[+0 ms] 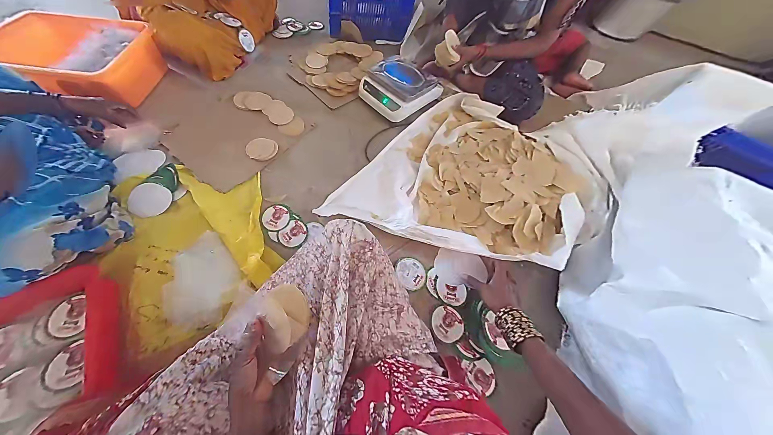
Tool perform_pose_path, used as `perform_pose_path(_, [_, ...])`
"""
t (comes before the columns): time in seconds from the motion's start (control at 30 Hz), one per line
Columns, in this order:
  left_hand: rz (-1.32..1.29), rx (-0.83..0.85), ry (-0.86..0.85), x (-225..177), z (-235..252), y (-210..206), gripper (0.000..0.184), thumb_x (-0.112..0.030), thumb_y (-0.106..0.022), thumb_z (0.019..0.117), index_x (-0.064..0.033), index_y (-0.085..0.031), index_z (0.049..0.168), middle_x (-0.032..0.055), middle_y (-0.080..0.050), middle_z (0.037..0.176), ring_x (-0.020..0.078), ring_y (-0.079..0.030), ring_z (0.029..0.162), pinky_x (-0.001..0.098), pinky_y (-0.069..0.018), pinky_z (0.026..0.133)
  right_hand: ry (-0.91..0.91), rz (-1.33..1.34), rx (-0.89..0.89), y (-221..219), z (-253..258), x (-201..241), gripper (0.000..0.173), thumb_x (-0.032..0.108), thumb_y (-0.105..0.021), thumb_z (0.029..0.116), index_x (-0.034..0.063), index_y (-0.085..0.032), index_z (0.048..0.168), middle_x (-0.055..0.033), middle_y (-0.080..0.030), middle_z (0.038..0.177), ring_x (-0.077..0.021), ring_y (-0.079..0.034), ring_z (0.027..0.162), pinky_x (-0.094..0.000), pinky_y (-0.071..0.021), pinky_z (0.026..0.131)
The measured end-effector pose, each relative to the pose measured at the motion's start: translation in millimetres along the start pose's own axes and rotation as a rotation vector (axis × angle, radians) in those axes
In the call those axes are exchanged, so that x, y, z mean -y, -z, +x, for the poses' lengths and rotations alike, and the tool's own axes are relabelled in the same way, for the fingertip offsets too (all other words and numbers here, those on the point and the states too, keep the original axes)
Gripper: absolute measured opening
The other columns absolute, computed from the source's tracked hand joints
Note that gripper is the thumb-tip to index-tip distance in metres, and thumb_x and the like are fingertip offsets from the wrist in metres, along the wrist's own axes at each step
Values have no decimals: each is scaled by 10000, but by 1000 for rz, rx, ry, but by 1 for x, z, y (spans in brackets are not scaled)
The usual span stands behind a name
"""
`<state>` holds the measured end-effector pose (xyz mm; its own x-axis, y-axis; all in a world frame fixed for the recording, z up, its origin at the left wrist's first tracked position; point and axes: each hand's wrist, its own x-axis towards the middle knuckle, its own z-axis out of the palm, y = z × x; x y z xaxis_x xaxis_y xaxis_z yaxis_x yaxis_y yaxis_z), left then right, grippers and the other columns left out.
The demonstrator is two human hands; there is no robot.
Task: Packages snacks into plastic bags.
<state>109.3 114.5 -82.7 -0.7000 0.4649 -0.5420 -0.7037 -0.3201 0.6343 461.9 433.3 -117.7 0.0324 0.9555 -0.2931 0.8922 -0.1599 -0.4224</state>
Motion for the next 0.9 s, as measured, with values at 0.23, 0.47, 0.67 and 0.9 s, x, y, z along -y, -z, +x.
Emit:
perform_pose_path(0.23, [30, -33, 14, 5, 6, -3, 243, -235, -424, 1094, -103, -620, 1150, 19, -747, 983, 130, -738, 901, 362, -642, 771, -33, 13, 49, -9, 20, -10, 702, 235, -869, 820, -64, -541, 1363, -307, -605, 1292, -452, -594, 1191, -623, -442, 1034])
perform_pose_path(0.47, [7, -53, 10, 3, 4, -3, 232, -220, -430, 1092, -98, -621, 1140, 22, -745, 976, 126, -736, 898, 351, -639, 779, 117, -219, 129, -7, 14, 16, 731, 365, -808, 867, -72, -532, 1383, -355, -467, 1458, -531, -426, 1378, -660, -341, 1125])
perform_pose_path(0.67, [71, -114, -1, 4, 4, -12, 221, -180, -414, 1096, -96, -614, 1142, -15, -738, 960, 84, -725, 885, 299, -628, 777, 146, -505, 251, -5, 13, 38, 697, 304, -705, 930, -76, -449, 1455, -350, -417, 1492, -509, -459, 1363, -644, -416, 1068])
perform_pose_path(0.9, [45, -88, 5, 4, 4, -5, 223, -207, -437, 1091, -91, -615, 1161, 12, -738, 979, 115, -729, 902, 330, -631, 787, 169, -506, 210, 14, 13, 47, 413, 164, -562, 1020, -39, -570, 1380, -322, -563, 1391, -502, -528, 1311, -677, -389, 1065])
